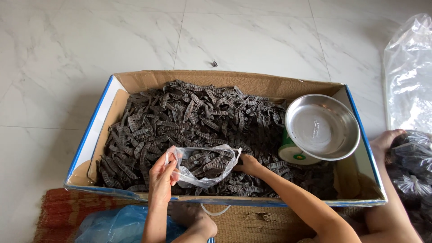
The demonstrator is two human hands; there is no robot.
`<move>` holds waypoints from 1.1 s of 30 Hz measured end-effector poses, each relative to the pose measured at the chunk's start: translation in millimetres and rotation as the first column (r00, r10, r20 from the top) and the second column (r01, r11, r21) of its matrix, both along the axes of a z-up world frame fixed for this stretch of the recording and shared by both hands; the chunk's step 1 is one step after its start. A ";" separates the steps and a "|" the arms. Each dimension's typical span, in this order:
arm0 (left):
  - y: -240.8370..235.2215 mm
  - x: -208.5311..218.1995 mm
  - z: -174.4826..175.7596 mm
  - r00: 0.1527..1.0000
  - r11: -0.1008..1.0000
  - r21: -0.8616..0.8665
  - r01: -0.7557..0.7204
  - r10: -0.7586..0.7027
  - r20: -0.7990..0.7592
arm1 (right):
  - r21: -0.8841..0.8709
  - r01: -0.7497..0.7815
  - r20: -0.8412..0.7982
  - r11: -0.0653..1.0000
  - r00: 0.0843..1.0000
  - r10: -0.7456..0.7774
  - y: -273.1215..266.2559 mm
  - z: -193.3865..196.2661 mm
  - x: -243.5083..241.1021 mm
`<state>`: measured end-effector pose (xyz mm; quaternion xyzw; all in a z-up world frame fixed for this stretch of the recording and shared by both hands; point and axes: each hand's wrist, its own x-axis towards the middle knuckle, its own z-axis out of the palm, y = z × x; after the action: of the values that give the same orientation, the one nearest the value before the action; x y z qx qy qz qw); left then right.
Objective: The person sits on the floor and repeatedly scoops dried snakeskin pieces from a large cardboard box into small plastic bags. They then weigh the filled bags on a scale, tie them shut, and place them aside before repeating the process.
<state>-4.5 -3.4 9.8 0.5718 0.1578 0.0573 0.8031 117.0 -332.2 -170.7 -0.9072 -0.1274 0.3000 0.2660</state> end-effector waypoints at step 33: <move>2.4 -0.5 -6.5 0.999 0.999 0.051 0.018 -0.016 -0.037 | -0.095 -0.549 0.807 0.830 0.446 0.387 161.5 200.0 -20.6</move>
<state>-4.9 -1.0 3.3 0.5945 0.1661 0.0441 0.7855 96.3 -170.7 29.3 -0.8421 -0.5049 -0.0902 0.1668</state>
